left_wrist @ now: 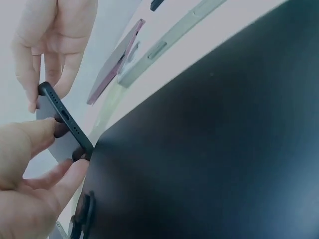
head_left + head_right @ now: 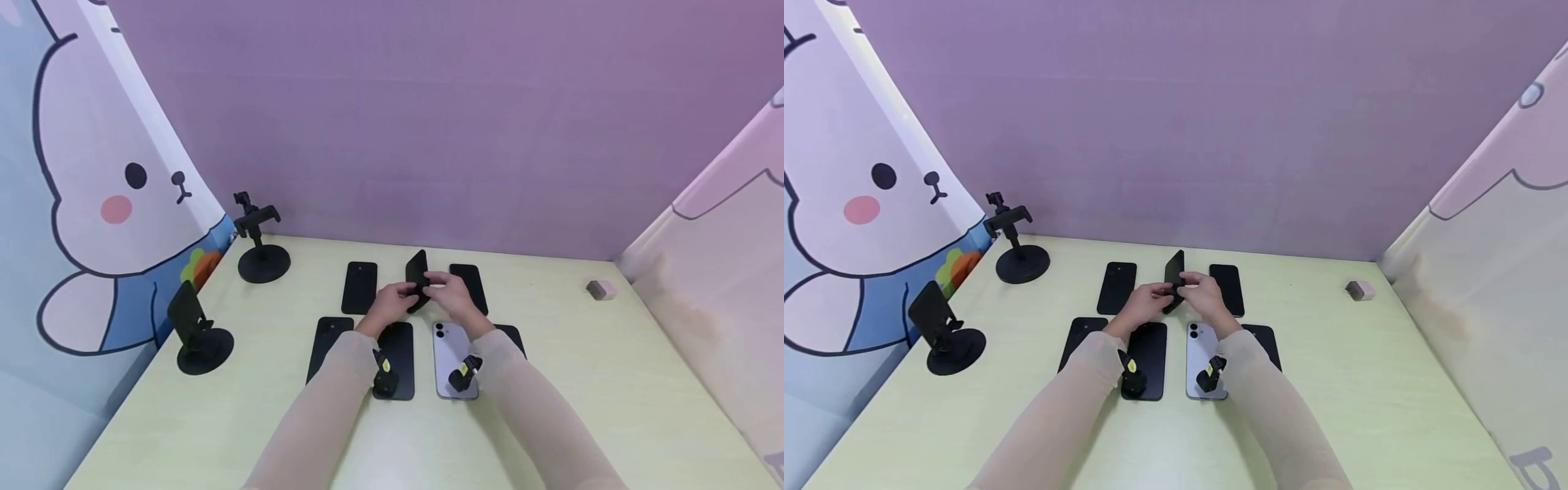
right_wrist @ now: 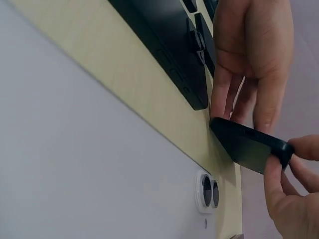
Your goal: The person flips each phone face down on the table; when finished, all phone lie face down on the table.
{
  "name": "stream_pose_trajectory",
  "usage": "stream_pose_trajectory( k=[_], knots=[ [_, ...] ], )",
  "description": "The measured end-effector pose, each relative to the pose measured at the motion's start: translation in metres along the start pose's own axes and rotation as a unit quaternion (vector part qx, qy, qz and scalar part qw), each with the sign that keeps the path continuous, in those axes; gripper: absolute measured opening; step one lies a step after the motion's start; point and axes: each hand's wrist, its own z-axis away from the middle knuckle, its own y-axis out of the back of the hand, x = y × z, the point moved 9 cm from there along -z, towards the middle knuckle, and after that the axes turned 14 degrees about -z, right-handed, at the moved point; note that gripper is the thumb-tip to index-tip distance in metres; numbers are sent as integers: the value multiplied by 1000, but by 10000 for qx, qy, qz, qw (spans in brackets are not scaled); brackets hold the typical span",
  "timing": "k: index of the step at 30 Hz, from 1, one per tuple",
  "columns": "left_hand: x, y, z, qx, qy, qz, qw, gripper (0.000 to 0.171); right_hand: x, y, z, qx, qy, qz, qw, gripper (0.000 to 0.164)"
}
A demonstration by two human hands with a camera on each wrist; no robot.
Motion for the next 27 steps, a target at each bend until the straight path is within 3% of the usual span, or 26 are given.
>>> stream_pose_trajectory(
  k=[7, 12, 20, 27],
  knots=[
    [3, 1, 2, 173, 26, 893, 9959, 36, 2, 0, 0, 40, -29, -896, 9960, 39],
    [4, 0, 4, 334, 136, 1822, 9826, 36, 1, -1, 0, 36, 9, -1238, 9923, 36],
    [2, -2, 5, 414, 233, 2655, 9630, 35, 6, -4, -2, -147, 14, -1255, 9920, 36],
    [-1, -3, 1, 330, 274, 2778, 9597, 37, 12, -7, -3, -423, -12, -717, 9965, 37]
  ],
)
